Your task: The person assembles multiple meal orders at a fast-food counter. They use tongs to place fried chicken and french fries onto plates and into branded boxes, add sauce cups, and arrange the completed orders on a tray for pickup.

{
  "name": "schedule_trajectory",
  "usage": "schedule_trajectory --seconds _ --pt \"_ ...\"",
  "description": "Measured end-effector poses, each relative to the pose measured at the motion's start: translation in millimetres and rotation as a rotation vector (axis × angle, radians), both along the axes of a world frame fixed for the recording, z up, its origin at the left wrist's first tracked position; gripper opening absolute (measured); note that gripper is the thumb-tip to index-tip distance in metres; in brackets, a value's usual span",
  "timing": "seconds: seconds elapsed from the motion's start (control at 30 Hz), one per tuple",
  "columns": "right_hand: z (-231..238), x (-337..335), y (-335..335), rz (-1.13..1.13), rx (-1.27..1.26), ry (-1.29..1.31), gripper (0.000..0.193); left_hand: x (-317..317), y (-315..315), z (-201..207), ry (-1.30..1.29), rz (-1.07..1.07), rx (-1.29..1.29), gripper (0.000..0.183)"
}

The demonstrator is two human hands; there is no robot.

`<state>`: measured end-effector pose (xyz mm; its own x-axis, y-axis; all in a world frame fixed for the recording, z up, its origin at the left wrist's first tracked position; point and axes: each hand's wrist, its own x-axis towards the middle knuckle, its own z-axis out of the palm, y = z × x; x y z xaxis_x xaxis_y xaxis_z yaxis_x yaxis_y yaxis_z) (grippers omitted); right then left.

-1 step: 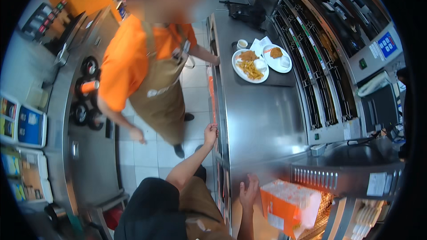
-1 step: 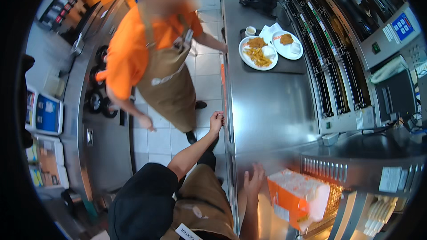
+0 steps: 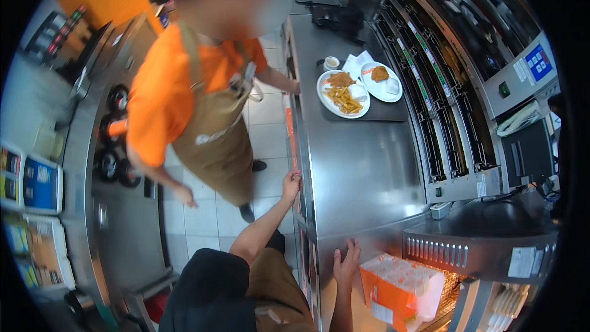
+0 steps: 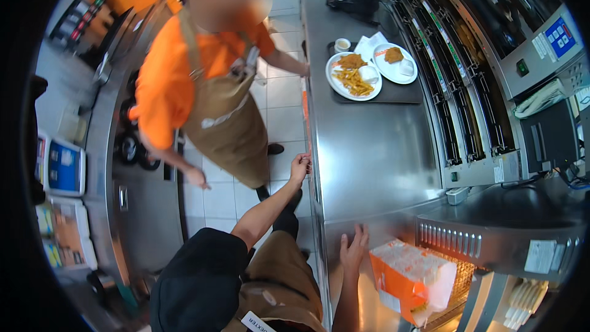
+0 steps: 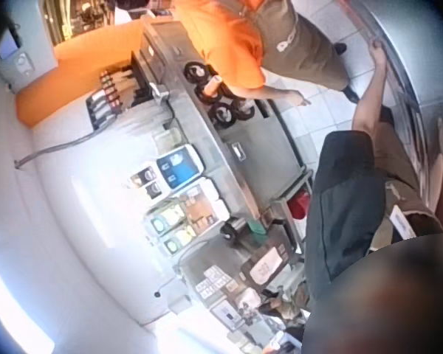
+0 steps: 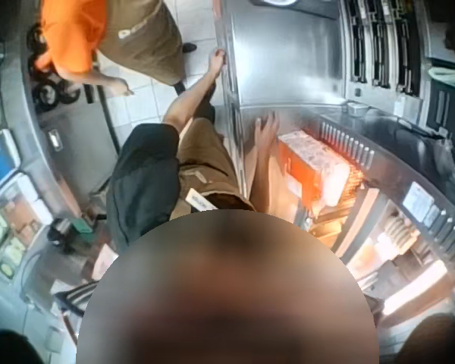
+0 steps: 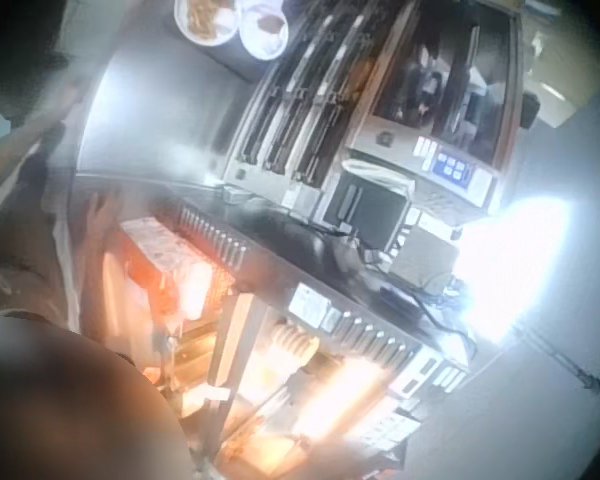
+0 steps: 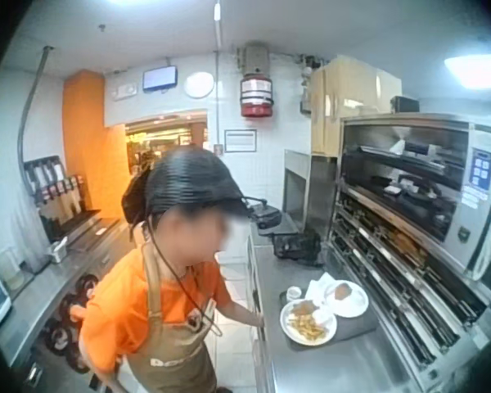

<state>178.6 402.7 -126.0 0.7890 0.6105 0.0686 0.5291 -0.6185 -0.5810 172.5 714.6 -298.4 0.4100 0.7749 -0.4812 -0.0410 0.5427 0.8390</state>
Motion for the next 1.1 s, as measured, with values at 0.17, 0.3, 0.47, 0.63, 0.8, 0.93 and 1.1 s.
schedule_trajectory --seconds 0.17,0.3,0.47,0.63,0.8,0.93,1.1 --pt "-51.7 40.1 36.3 -0.169 -0.121 -0.168 0.058 115.0 109.7 -48.4 0.018 -0.316 0.037 0.032" --pt "-60.5 38.6 25.0 -0.257 -0.098 -0.057 0.051 153.0 126.0 -65.6 0.039 -0.342 0.037 0.032" --pt "-65.7 40.0 23.8 -0.283 -0.071 -0.121 0.045 164.7 116.4 -76.2 -0.004 -0.264 0.010 0.031" --pt "-74.6 37.3 18.9 -0.291 -0.083 -0.108 0.044 171.1 118.1 -85.1 -0.113 -0.189 -0.150 0.031" --pt "-72.3 37.3 18.7 -0.268 -0.091 -0.081 0.046 161.8 125.5 -91.7 -0.197 -0.081 -0.238 0.030" --pt "-65.1 37.0 23.0 -0.316 -0.077 -0.174 0.041 132.1 126.9 -93.5 -0.577 0.025 -0.456 0.030" --pt "-62.9 37.2 23.8 -0.314 -0.045 -0.159 0.040 29.0 102.0 -98.0 -0.061 -0.202 -0.356 0.025"
